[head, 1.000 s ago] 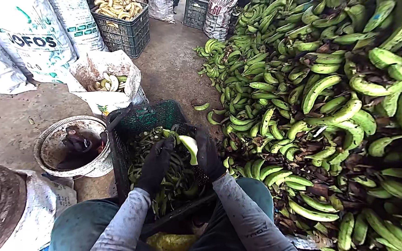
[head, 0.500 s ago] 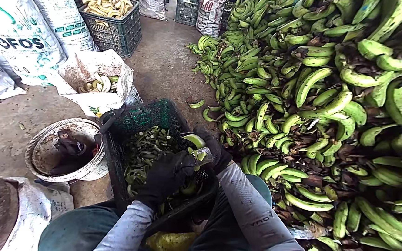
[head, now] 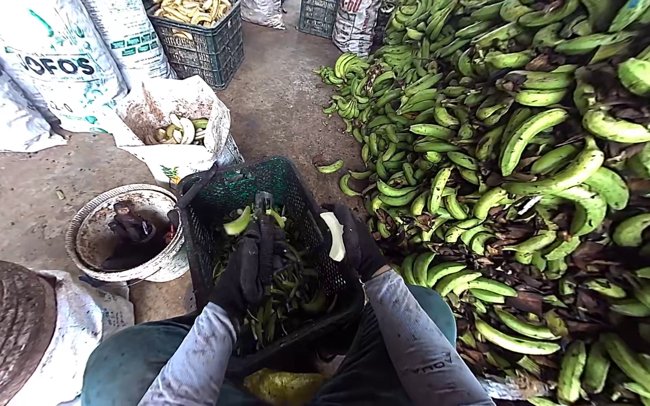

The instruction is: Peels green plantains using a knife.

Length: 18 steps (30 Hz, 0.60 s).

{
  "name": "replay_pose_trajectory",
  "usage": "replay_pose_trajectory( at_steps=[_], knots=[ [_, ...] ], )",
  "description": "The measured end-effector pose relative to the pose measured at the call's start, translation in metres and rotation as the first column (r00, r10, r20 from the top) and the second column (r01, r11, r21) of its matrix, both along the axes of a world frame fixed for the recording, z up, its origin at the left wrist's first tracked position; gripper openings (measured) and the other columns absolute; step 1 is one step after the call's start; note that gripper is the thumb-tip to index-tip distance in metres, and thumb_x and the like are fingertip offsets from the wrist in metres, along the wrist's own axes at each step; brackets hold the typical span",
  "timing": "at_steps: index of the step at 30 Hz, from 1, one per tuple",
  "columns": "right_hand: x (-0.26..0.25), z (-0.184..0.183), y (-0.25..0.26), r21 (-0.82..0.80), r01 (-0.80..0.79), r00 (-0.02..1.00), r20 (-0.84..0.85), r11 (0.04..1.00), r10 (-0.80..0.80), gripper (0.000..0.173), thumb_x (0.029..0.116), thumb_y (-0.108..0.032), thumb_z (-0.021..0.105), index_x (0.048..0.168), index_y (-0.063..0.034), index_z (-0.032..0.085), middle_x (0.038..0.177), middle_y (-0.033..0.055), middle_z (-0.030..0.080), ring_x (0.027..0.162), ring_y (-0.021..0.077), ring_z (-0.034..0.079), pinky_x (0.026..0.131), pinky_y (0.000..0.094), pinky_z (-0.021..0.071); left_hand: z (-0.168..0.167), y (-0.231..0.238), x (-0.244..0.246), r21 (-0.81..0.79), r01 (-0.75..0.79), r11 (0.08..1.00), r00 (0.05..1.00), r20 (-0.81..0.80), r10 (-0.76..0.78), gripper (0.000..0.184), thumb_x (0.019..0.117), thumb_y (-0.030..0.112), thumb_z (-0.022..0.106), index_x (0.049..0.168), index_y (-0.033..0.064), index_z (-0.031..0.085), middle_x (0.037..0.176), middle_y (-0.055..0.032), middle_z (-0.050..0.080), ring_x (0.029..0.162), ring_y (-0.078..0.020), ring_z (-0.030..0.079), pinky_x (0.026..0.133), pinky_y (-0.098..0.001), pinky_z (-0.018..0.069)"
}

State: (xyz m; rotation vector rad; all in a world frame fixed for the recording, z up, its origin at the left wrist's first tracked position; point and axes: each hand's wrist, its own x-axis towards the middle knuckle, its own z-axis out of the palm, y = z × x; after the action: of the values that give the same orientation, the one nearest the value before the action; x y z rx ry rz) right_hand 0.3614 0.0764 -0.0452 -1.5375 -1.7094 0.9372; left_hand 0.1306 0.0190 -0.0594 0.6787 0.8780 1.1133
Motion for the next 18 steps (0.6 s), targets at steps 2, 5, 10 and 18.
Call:
replay_pose_trajectory(
  at_steps=[2, 5, 10, 18],
  knots=[
    [-0.002, 0.002, 0.001, 0.014, 0.029, 0.999, -0.024, 0.999, -0.028, 0.046, 0.1101, -0.026, 0.027, 0.142, -0.0083, 0.055, 0.136, 0.0161, 0.059, 0.121, 0.0253, 0.059, 0.102, 0.0461, 0.0476, -0.003, 0.000, -0.002, -0.008, 0.074, 0.997, 0.977, 0.201, -0.071, 0.064, 0.1104, 0.048, 0.013, 0.130, 0.0060, 0.058, 0.098, -0.0106, 0.069, 0.071, -0.0174, 0.066, 0.064, -0.0316, 0.0585],
    [-0.004, 0.005, -0.001, -0.028, 0.069, 0.996, -0.057, 0.997, -0.071, 0.048, 0.1111, -0.030, 0.025, 0.146, -0.0108, 0.052, 0.141, 0.0141, 0.057, 0.125, 0.0245, 0.057, 0.104, 0.0470, 0.0462, 0.004, -0.003, 0.001, -0.007, 0.064, 0.998, 0.965, 0.254, -0.060, 0.066, 0.1097, 0.049, 0.007, 0.124, 0.0099, 0.059, 0.105, -0.0121, 0.071, 0.073, -0.0175, 0.068, 0.060, -0.0299, 0.0572],
    [-0.005, 0.006, 0.001, -0.016, 0.085, 0.996, -0.016, 0.996, -0.086, 0.048, 0.1117, -0.028, 0.026, 0.148, -0.0081, 0.049, 0.146, 0.0178, 0.053, 0.132, 0.0284, 0.053, 0.110, 0.0484, 0.0420, -0.009, 0.002, -0.002, -0.023, 0.131, 0.991, 0.982, 0.142, -0.127, 0.052, 0.1118, 0.042, 0.026, 0.121, 0.0043, 0.060, 0.096, -0.0099, 0.069, 0.072, -0.0165, 0.066, 0.065, -0.0306, 0.0582],
    [0.001, 0.002, -0.002, -0.010, 0.098, 0.994, 0.044, 0.995, -0.097, 0.049, 0.1119, -0.030, 0.025, 0.149, -0.0075, 0.048, 0.144, 0.0193, 0.054, 0.130, 0.0299, 0.054, 0.108, 0.0494, 0.0434, -0.017, 0.000, -0.005, -0.057, 0.171, 0.984, 0.979, -0.099, -0.176, 0.050, 0.1112, 0.043, 0.029, 0.127, 0.0043, 0.058, 0.097, -0.0077, 0.069, 0.072, -0.0144, 0.065, 0.062, -0.0282, 0.0552]
  ],
)
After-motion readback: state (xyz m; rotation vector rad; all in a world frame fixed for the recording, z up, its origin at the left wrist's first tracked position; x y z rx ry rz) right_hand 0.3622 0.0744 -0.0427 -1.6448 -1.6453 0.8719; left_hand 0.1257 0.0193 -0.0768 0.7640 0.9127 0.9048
